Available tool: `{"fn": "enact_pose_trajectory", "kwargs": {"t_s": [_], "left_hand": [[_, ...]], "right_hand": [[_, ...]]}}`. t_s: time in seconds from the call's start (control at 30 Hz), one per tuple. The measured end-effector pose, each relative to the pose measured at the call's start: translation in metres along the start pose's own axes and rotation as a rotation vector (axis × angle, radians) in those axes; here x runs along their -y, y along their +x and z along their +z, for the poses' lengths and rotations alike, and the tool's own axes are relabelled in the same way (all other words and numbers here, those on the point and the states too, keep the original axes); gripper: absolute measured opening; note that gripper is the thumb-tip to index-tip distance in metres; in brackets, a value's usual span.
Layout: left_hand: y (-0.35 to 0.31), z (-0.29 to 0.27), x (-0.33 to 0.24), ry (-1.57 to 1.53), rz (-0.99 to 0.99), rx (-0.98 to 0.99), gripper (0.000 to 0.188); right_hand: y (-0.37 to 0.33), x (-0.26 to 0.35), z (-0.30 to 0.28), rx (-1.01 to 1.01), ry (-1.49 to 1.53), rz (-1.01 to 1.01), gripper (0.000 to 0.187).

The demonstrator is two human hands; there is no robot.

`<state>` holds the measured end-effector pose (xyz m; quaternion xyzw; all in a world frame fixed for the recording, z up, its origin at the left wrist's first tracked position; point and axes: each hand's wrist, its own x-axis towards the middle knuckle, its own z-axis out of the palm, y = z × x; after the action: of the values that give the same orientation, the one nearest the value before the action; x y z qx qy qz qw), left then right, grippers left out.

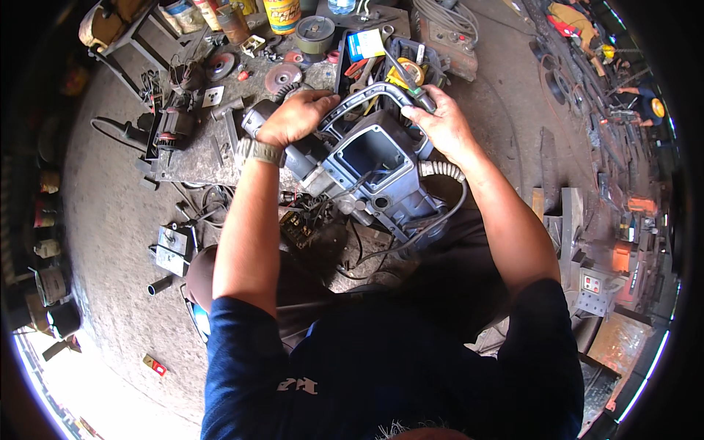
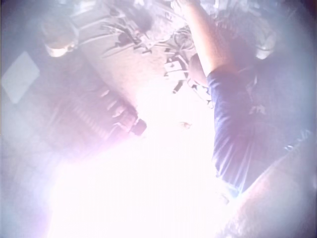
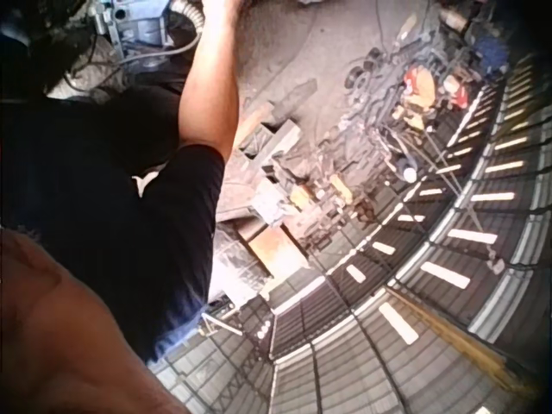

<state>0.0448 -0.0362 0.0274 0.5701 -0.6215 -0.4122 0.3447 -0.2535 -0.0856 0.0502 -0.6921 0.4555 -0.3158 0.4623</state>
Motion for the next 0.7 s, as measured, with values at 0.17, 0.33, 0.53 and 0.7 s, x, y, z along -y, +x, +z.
{"fn": "enact_pose_trajectory", "kwargs": {"t_s": [0.17,0.33,0.53,0.7], "left_hand": [[0.022,-0.009,0.015,-0.289,-0.052,0.279,0.041],[0.017,-0.017,0.009,-0.178,0.060,0.369,0.041],[0.011,-0.020,-0.013,0.205,0.196,0.289,0.042],[0.005,-0.015,-0.030,0.440,0.252,0.201,0.046]], "right_hand": [[-0.002,0.001,0.000,-0.032,-0.122,0.003,0.047],[-0.005,0.003,-0.002,-0.032,-0.110,0.013,0.048],[-0.004,0.006,-0.003,-0.013,-0.200,-0.016,0.049],[-0.002,0.002,-0.001,-0.039,-0.196,-0.017,0.051]]}}
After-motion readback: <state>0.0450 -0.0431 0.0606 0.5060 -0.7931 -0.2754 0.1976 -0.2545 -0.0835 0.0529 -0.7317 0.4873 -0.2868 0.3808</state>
